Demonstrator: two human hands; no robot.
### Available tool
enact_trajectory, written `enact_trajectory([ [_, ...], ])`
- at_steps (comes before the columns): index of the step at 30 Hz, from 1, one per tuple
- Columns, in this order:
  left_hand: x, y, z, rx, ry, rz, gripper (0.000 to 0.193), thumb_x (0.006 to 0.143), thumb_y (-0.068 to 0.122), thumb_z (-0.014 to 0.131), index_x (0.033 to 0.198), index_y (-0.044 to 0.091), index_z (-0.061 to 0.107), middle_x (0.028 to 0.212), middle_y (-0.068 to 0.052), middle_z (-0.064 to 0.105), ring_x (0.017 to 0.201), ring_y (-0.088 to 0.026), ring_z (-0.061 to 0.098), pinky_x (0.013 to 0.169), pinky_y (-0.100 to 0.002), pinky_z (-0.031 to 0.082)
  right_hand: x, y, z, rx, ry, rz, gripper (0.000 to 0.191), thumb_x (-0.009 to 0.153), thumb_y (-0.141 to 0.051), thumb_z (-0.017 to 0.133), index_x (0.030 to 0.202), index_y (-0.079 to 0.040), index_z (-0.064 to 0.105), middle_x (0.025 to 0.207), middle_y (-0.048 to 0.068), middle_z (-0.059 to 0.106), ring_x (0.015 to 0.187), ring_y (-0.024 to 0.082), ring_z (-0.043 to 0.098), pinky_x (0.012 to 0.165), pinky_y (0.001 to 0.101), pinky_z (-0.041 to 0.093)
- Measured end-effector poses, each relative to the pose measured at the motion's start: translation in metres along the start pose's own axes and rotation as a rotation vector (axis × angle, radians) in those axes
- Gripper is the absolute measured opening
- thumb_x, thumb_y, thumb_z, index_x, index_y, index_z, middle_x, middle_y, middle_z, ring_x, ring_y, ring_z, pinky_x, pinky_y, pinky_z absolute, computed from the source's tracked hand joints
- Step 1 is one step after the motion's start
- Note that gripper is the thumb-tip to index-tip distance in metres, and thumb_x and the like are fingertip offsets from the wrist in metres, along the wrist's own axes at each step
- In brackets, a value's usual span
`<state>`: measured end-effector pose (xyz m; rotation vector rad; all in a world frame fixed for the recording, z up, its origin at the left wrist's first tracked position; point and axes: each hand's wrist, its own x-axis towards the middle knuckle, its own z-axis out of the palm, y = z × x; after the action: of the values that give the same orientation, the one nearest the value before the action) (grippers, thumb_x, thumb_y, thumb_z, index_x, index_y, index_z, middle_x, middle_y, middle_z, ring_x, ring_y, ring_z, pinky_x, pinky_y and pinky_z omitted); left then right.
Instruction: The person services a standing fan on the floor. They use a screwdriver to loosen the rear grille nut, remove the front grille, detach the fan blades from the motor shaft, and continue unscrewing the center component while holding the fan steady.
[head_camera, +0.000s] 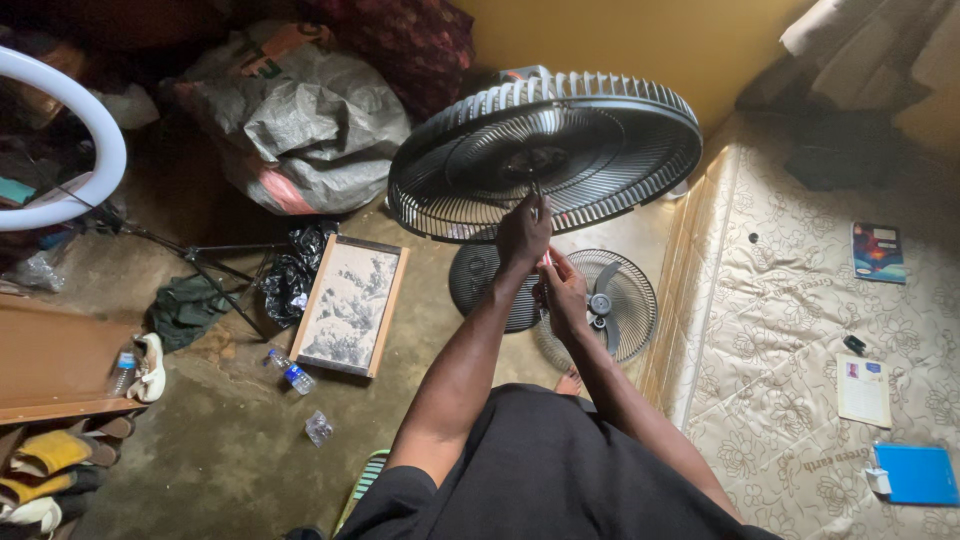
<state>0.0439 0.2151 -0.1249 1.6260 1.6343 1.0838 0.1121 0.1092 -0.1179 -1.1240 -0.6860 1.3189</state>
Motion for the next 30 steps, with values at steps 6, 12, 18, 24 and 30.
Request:
enact_trajectory([
  [6,-0.0014,0.0009,-0.0016,-0.012,-0.018,-0.019,0.029,0.099,0.044,0.056,0.1,0.017,0.068,0.08,-0.013,0.075,0.078,-0.038,0.073,0.065,-0.051,0.055,0.0018,-0.0005,0.0006,0.018,0.016,0.039,0.055,0.095,-0.007,0.06,0.148,0.0,0.051,0.083,-0.002,0.062,0.06,0.004,0.05,0.051,0.0216,0.043],
  [12,-0.0007,-0.0001,-0.0028,0.006,-0.039,-0.03,0.03,0.099,0.044,0.056,0.099,0.016,0.068,0.078,-0.013,0.075,0.077,-0.038,0.074,0.066,-0.051,0.055,-0.0011,-0.0014,-0.0012,-0.025,0.007,0.034,0.054,0.097,-0.01,0.063,0.148,0.0,0.053,0.074,-0.001,0.055,0.054,0.005,0.048,0.045,0.0211,0.039],
  [18,0.0005,-0.0006,-0.0024,0.003,-0.029,-0.027,0.033,0.1,0.045,0.056,0.096,0.015,0.069,0.079,-0.013,0.075,0.078,-0.038,0.074,0.068,-0.051,0.055,-0.0018,-0.003,-0.0015,-0.04,0.011,0.034,0.053,0.096,-0.01,0.061,0.147,0.0,0.053,0.077,-0.001,0.06,0.055,0.005,0.051,0.044,0.0216,0.041],
  [24,0.0001,0.0004,-0.0036,0.001,-0.02,-0.012,0.033,0.099,0.044,0.055,0.1,0.016,0.071,0.08,-0.014,0.075,0.077,-0.037,0.074,0.067,-0.05,0.056,-0.0005,-0.005,-0.0021,-0.037,0.002,0.038,0.051,0.096,-0.01,0.061,0.146,-0.001,0.054,0.084,0.0,0.066,0.055,0.005,0.051,0.046,0.0218,0.042],
  [30,0.0002,0.0018,-0.0035,0.02,-0.024,-0.022,0.033,0.099,0.045,0.057,0.097,0.015,0.071,0.078,-0.013,0.075,0.077,-0.037,0.074,0.067,-0.05,0.056,0.0014,-0.0029,-0.0025,-0.005,-0.004,0.01,0.051,0.096,-0.008,0.061,0.146,-0.001,0.056,0.081,-0.001,0.062,0.056,0.003,0.048,0.049,0.0205,0.04],
])
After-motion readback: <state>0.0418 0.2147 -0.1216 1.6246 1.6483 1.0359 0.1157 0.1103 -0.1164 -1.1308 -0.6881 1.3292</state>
